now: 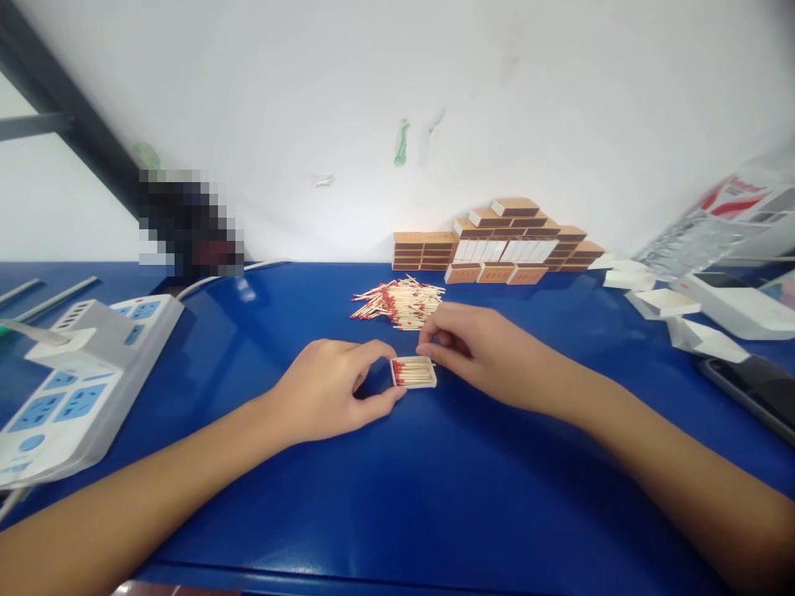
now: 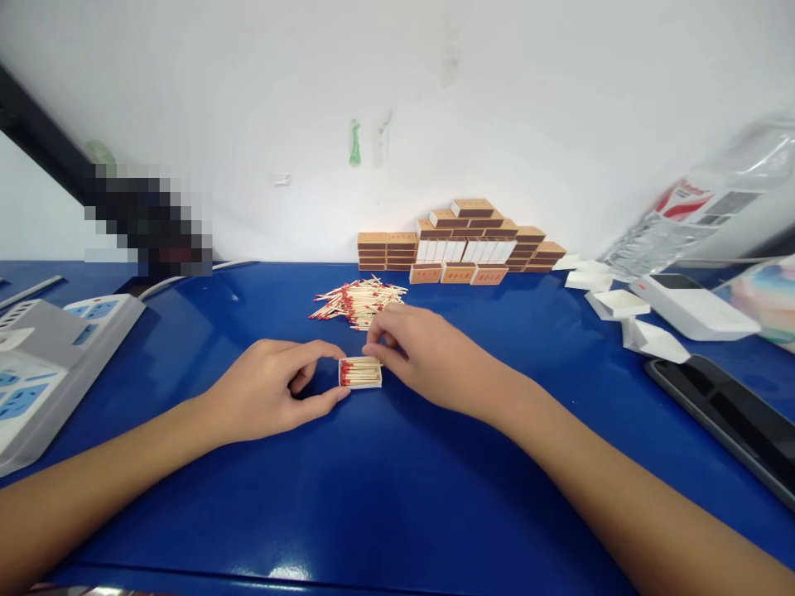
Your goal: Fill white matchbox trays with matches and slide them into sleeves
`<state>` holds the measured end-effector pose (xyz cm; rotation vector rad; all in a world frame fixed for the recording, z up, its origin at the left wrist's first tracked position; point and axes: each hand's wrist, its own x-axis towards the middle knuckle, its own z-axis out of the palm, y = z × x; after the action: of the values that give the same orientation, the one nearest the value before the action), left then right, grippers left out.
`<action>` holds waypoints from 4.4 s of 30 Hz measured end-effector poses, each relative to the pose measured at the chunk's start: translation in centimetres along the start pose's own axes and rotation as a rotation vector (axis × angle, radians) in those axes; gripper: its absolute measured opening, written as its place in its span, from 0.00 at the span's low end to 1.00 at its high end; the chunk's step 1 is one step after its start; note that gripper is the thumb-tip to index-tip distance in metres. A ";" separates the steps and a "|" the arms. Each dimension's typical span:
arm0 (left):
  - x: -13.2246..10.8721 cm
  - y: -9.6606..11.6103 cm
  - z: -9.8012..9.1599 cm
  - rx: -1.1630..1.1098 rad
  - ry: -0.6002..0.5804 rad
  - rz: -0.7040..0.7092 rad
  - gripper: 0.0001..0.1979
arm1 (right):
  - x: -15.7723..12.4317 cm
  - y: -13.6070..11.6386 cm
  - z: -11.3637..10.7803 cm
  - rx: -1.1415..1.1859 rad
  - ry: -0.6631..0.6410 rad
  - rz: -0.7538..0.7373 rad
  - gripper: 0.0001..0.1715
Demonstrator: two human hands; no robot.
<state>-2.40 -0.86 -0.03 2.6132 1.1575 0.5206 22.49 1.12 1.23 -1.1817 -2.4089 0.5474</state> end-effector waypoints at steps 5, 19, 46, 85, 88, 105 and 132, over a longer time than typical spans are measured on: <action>-0.1 0.4 -0.1 -0.017 0.001 0.043 0.13 | 1.1 2.3 0.9 -0.042 0.112 0.009 0.06; 0.2 -0.4 0.0 0.018 0.010 -0.046 0.14 | 0.4 0.8 0.2 -0.022 0.021 0.017 0.11; 0.2 -0.1 -0.2 0.005 0.017 -0.039 0.14 | 1.0 3.3 0.5 -0.125 0.220 0.010 0.04; 0.5 -1.0 0.3 -0.029 0.006 -0.021 0.15 | 2.4 6.1 0.2 -0.220 0.244 -0.019 0.04; 0.4 -0.8 0.4 -0.029 0.004 -0.008 0.15 | 2.6 6.4 0.4 -0.219 0.225 -0.004 0.06; 0.3 -0.5 0.0 -0.013 0.012 0.002 0.15 | 3.0 6.9 0.4 -0.206 0.131 0.055 0.07; 0.3 -0.5 -0.1 -0.008 -0.003 -0.060 0.15 | -0.5 -0.7 0.1 -0.147 -0.106 -0.043 0.08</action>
<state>-2.60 -0.30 -0.07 2.5623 1.2265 0.5075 22.21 0.31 1.45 -1.1835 -2.5973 0.4360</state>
